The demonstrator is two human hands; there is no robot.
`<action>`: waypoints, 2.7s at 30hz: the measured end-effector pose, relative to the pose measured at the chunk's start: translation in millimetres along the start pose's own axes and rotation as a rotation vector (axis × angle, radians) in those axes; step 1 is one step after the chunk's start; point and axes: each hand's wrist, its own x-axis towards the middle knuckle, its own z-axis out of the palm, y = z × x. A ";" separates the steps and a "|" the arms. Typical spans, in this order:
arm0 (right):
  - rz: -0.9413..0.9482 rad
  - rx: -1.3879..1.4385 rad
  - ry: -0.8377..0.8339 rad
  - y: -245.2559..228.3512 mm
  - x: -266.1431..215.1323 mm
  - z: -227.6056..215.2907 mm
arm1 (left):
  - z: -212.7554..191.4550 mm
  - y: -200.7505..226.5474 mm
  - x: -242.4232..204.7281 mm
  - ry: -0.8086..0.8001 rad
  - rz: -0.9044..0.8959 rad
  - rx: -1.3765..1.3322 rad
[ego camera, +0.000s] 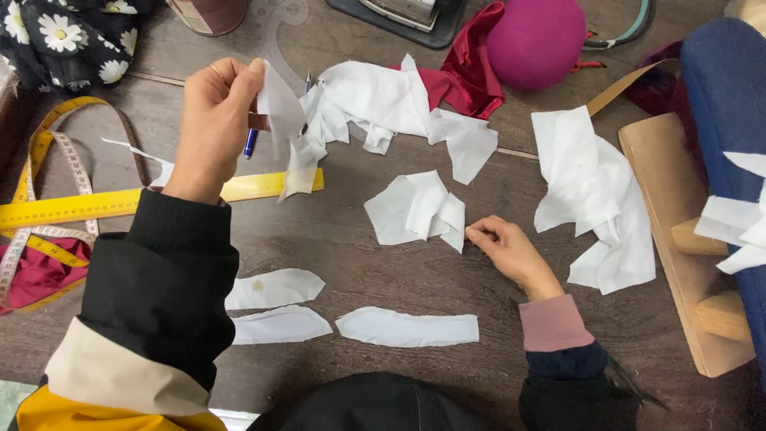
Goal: The person uses shears to cut a white fabric piece on a wooden table, following a pattern. After cutting, the person arranges the cut fabric pieces and scraps on the table.
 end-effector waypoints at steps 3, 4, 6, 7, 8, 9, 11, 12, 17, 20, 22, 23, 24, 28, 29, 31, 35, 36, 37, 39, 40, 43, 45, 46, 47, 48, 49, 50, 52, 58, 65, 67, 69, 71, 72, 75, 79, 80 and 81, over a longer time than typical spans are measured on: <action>-0.009 0.015 0.081 -29.7 -11.9 -6.8 | 6.9 16.8 -10.9 0.024 -0.021 -0.027; -0.012 0.015 0.087 -49.8 -18.4 -6.2 | 9.7 20.1 -14.0 0.023 -0.015 -0.029; -0.090 0.101 0.161 -87.4 -33.7 -4.4 | 16.3 25.5 -22.4 0.018 -0.006 -0.073; -0.089 0.101 0.165 -96.3 -33.8 2.6 | 21.9 32.0 -29.1 0.015 -0.004 -0.075; -0.271 0.162 0.167 -106.0 -33.2 9.4 | 27.0 38.7 -35.1 -0.008 -0.003 -0.107; -0.453 0.221 0.169 -115.8 -32.4 16.2 | 31.9 45.4 -41.1 -0.031 -0.002 -0.139; -0.612 0.221 0.174 -125.6 -24.3 35.6 | 43.6 42.6 -47.7 -0.031 0.025 -0.208; -0.770 0.220 0.170 -130.5 -20.2 45.8 | 49.0 40.8 -51.4 -0.029 0.047 -0.275; -0.700 0.333 0.084 -125.9 -9.8 45.6 | 25.3 15.9 -54.7 -0.037 0.030 -0.223; -0.551 0.511 0.024 -121.2 -16.5 30.1 | 4.0 -21.0 -50.9 -0.021 -0.018 -0.150; -0.486 0.565 0.027 -114.0 -14.1 23.8 | 2.3 -26.6 -57.1 -0.027 -0.068 -0.144; -0.458 0.600 0.039 -111.0 -12.0 22.2 | 4.8 -23.8 -62.5 -0.020 -0.106 -0.180; -0.430 0.634 0.048 -108.0 -9.7 21.5 | 6.4 -21.4 -68.6 -0.010 -0.145 -0.216; -0.416 0.656 0.078 -102.5 -11.0 22.7 | 8.0 -20.6 -77.5 0.013 -0.182 -0.237; -0.406 0.659 0.080 -102.4 -11.8 22.6 | 7.0 -25.7 -77.3 0.020 -0.192 -0.256; -0.397 0.662 0.083 -101.8 -12.2 22.1 | 7.7 -26.7 -78.3 0.027 -0.201 -0.275; -0.386 0.660 0.059 -98.0 -10.2 24.9 | 15.1 -23.4 -86.5 0.019 -0.219 -0.311; -0.387 0.653 0.056 -98.3 -8.6 27.0 | 15.7 -25.1 -88.5 -0.005 -0.231 -0.297; -0.388 0.652 0.049 -99.2 -8.8 31.2 | 25.4 -29.5 -93.8 0.002 -0.231 -0.296; -0.419 0.610 0.042 -103.6 -7.8 43.4 | 40.2 -38.7 -105.3 -0.259 -0.196 -0.267; -0.426 0.611 0.028 -112.6 -15.2 49.0 | 52.1 -49.9 -111.1 -0.244 -0.195 -0.262; -0.477 0.515 -0.156 -131.7 -33.2 58.9 | 73.0 -73.0 -120.8 -0.331 -0.063 -0.208; -0.651 0.318 -0.301 -133.0 -36.9 55.7 | 69.4 -73.0 -118.6 -0.343 -0.072 0.045; -0.658 0.318 -0.311 -135.5 -40.2 51.6 | 62.1 -74.3 -116.4 -0.332 -0.073 0.050; -0.649 0.306 -0.290 -137.8 -43.4 47.3 | 54.9 -75.5 -114.3 -0.261 -0.017 0.148; -0.640 0.295 -0.269 -140.1 -46.4 42.5 | 48.0 -76.5 -111.9 -0.192 0.038 0.246; -0.646 0.296 -0.278 -134.5 -45.0 38.9 | 33.7 -72.3 -107.0 -0.182 0.036 0.251; -0.563 0.347 -0.178 -128.2 -44.0 34.9 | 20.2 -68.3 -102.2 -0.072 0.060 0.268; -0.480 0.396 -0.084 -114.1 -41.8 26.7 | -17.1 -77.4 -86.6 0.043 0.082 0.287; -0.351 0.502 0.120 -67.1 -33.0 10.1 | -113.2 -132.8 -51.1 0.321 0.165 0.817; -0.310 0.523 0.134 -56.6 -28.7 13.7 | -131.9 -211.0 -8.3 0.329 0.063 0.906; -0.313 0.521 0.136 -58.1 -29.8 14.9 | -130.3 -207.5 0.7 0.344 0.107 0.916; -0.317 0.535 0.144 -61.9 -31.8 13.7 | -120.3 -180.5 4.7 0.328 0.064 0.885; -0.314 0.531 0.153 -57.1 -29.4 12.1 | -119.1 -168.2 5.8 0.306 0.053 0.893; -0.312 0.529 0.155 -54.5 -28.4 11.4 | -118.3 -162.2 6.4 0.290 0.037 0.905; -0.304 0.539 0.169 -53.3 -29.7 10.7 | -119.7 -144.1 4.2 0.325 0.128 0.922; -0.188 0.443 0.136 -66.3 -34.3 5.5 | -109.3 -110.6 -6.3 0.346 0.168 0.972; -0.186 0.432 0.132 -68.3 -35.1 5.8 | -106.6 -106.2 -7.8 0.356 0.185 0.987; -0.184 0.420 0.129 -70.4 -36.0 6.1 | -104.1 -101.7 -9.4 0.366 0.202 1.002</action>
